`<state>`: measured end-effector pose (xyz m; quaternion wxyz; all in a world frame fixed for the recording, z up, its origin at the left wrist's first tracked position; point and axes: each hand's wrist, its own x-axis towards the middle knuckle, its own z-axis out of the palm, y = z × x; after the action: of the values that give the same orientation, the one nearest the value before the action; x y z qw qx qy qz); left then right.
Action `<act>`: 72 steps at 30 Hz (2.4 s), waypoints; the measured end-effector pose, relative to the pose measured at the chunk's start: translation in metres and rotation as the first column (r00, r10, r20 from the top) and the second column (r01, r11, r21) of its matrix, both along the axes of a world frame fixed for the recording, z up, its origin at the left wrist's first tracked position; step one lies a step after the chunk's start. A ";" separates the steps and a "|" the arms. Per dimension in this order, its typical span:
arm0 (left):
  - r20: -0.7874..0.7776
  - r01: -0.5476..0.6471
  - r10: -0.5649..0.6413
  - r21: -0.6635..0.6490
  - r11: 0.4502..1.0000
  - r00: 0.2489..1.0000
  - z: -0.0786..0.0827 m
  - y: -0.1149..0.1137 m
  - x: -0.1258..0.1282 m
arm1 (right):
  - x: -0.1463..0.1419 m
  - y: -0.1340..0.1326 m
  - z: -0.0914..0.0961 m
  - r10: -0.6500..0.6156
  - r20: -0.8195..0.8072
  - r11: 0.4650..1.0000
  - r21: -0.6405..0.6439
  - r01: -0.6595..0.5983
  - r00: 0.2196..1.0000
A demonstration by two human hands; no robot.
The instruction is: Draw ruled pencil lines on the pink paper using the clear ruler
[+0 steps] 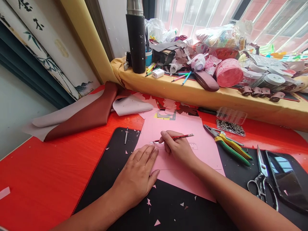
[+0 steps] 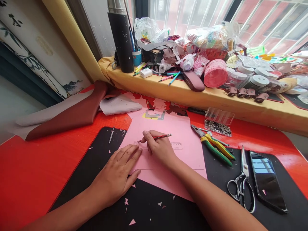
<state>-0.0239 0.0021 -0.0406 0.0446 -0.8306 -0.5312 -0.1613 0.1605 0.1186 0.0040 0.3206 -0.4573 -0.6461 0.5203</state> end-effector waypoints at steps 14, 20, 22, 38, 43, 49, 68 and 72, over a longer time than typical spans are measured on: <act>0.022 -0.022 0.023 -0.037 0.999 1.000 -0.002 -0.001 0.001 | 0.039 0.001 -0.003 -0.040 0.081 0.997 0.064 0.035 0.996; 0.008 -0.006 0.006 -0.015 1.000 1.000 -0.001 -0.001 0.000 | 0.042 0.000 -0.007 -0.053 0.056 0.998 0.035 0.051 0.997; 0.005 0.001 -0.001 -0.008 1.000 1.000 0.000 -0.001 0.000 | 0.042 0.000 -0.008 -0.055 0.047 0.998 0.032 0.054 0.997; 0.071 0.012 -0.012 0.000 1.000 0.997 0.011 0.001 -0.003 | 0.054 -0.003 -0.004 -0.231 -0.138 0.965 0.093 0.245 0.963; 0.130 0.027 -0.025 -0.015 1.000 0.991 0.011 0.002 -0.006 | 0.052 -0.007 -0.009 -0.185 -0.129 0.974 0.111 0.200 0.974; 0.135 0.055 -0.052 -0.016 0.998 0.989 0.015 -0.002 -0.005 | 0.048 -0.010 -0.011 -0.137 -0.108 0.984 0.100 0.147 0.985; 0.198 0.228 -0.179 -0.262 0.938 0.964 0.016 0.007 -0.016 | 0.049 -0.006 -0.016 -0.096 -0.103 0.987 0.121 0.108 0.990; 0.214 0.253 -0.198 -0.275 0.927 0.957 0.017 0.010 -0.019 | 0.049 -0.006 -0.016 -0.090 -0.100 0.987 0.123 0.102 0.991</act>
<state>-0.0427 0.0122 -0.0235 -0.1495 -0.8651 -0.4519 -0.1582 0.2092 0.1125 -0.0118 0.4039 -0.4414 -0.6394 0.4829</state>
